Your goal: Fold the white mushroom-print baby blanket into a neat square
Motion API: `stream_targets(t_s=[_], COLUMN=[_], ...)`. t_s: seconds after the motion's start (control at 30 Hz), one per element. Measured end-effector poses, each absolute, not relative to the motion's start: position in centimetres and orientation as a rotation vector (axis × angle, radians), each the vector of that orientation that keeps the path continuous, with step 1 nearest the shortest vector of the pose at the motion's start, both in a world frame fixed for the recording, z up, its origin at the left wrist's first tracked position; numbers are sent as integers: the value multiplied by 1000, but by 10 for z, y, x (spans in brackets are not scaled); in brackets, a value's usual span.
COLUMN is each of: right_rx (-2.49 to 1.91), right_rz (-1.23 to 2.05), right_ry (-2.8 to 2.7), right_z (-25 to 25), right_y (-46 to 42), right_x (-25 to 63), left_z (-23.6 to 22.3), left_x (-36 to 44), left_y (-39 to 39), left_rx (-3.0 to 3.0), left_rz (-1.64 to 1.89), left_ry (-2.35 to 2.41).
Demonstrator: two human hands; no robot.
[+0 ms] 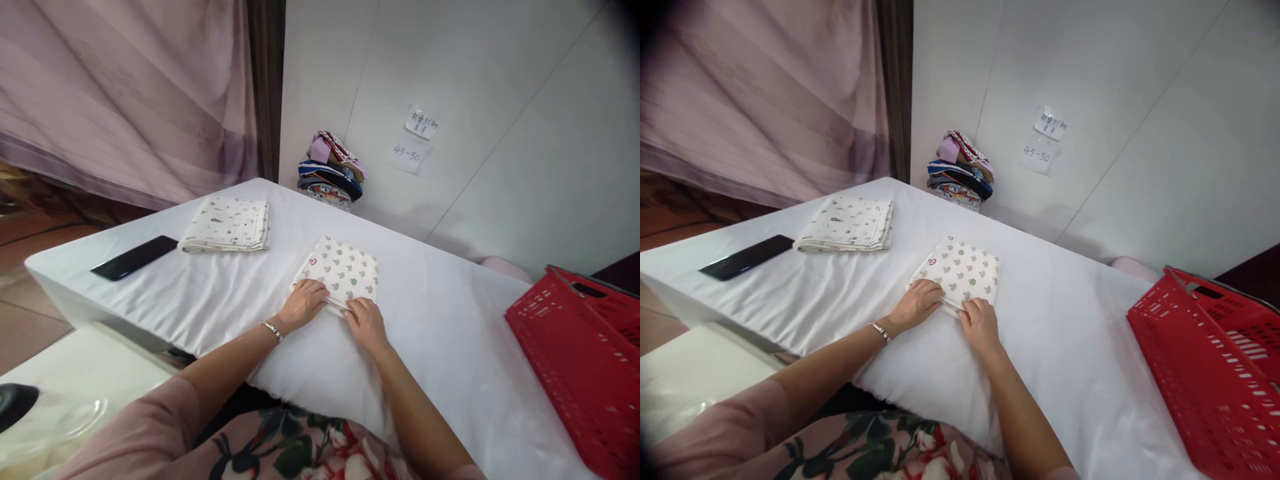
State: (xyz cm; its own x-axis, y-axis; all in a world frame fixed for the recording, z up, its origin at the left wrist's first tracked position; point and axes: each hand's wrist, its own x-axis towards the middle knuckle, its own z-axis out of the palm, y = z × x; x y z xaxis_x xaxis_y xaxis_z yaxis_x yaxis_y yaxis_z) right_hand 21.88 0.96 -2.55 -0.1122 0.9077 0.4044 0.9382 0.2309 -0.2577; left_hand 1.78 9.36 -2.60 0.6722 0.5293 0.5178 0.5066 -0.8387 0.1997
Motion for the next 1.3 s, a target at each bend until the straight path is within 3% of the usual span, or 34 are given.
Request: stream_targets(t_s=[0.53, 0.97, 1.3], right_rx=[-1867, -1849, -1790], right_rz=[25, -57, -109], right_ry=[-1965, -1973, -1982], right_z=[-19, -20, -28], right_y=[22, 21, 18], right_x=[215, 215, 216], left_z=[-17, -23, -26], left_x=[23, 27, 30], left_y=[111, 95, 92], left_rx=[2835, 2864, 2889], left_rz=[673, 954, 800], left_ry=[816, 844, 887])
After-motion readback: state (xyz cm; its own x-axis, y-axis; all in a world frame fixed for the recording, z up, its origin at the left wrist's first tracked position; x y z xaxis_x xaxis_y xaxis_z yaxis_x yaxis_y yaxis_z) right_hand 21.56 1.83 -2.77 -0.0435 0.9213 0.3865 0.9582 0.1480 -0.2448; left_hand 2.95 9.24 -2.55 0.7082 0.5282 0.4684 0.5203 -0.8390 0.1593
